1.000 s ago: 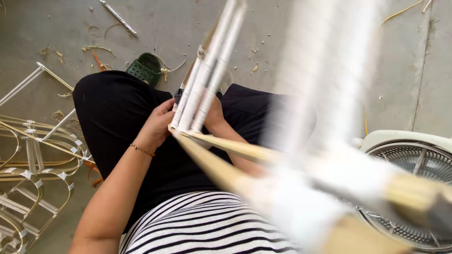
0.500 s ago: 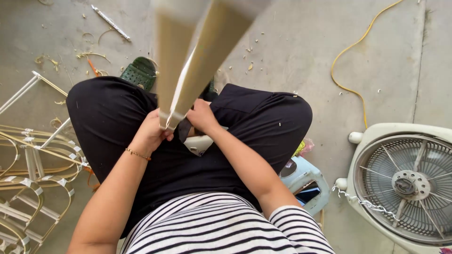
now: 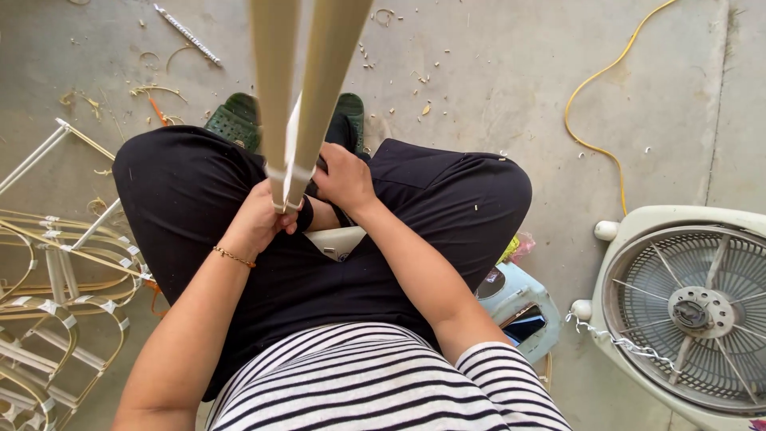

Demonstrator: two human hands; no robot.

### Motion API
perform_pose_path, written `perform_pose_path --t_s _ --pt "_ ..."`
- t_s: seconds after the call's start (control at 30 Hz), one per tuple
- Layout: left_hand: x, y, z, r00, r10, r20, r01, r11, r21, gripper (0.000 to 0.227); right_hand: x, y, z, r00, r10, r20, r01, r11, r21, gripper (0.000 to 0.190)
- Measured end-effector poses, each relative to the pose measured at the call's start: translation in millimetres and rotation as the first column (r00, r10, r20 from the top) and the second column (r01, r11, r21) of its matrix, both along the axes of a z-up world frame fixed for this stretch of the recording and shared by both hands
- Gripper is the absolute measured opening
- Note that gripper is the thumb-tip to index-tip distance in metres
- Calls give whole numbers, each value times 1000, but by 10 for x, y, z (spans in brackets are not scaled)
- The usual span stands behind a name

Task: The recorder is assembling and tying together segments of a bamboo or wooden frame, likely for furniture or a large lantern, using white plastic ties and cutting them with shears.

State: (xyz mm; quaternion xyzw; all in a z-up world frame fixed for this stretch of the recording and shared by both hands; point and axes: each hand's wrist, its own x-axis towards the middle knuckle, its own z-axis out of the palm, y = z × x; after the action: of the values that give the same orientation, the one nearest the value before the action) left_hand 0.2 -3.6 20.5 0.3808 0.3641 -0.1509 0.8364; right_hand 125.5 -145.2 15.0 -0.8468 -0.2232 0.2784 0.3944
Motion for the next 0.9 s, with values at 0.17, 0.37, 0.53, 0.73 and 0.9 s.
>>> perform_pose_path --t_s 0.17,0.37,0.53,0.73,0.9 --pt "-228 56 -304 1000 7 -22 -9 998 -59 13 -74 -10 -274 999 -49 8 49 997 -52 34" --pt "-156 12 -352 995 93 -49 -95 994 -51 21 -28 8 -133 999 4 -50 -6 1000 -30 36" --pt "-183 51 -422 998 56 -23 -59 991 -123 11 -42 -68 -343 970 48 -240 -14 990 139 32" --pt "9 30 -14 997 80 -10 -80 994 -74 48 448 -396 -672 542 -344 -766 714 669 205 31" --pt "-20 45 -192 997 5 76 4 992 -126 51 225 -241 -376 551 -80 -831 521 810 268 27"
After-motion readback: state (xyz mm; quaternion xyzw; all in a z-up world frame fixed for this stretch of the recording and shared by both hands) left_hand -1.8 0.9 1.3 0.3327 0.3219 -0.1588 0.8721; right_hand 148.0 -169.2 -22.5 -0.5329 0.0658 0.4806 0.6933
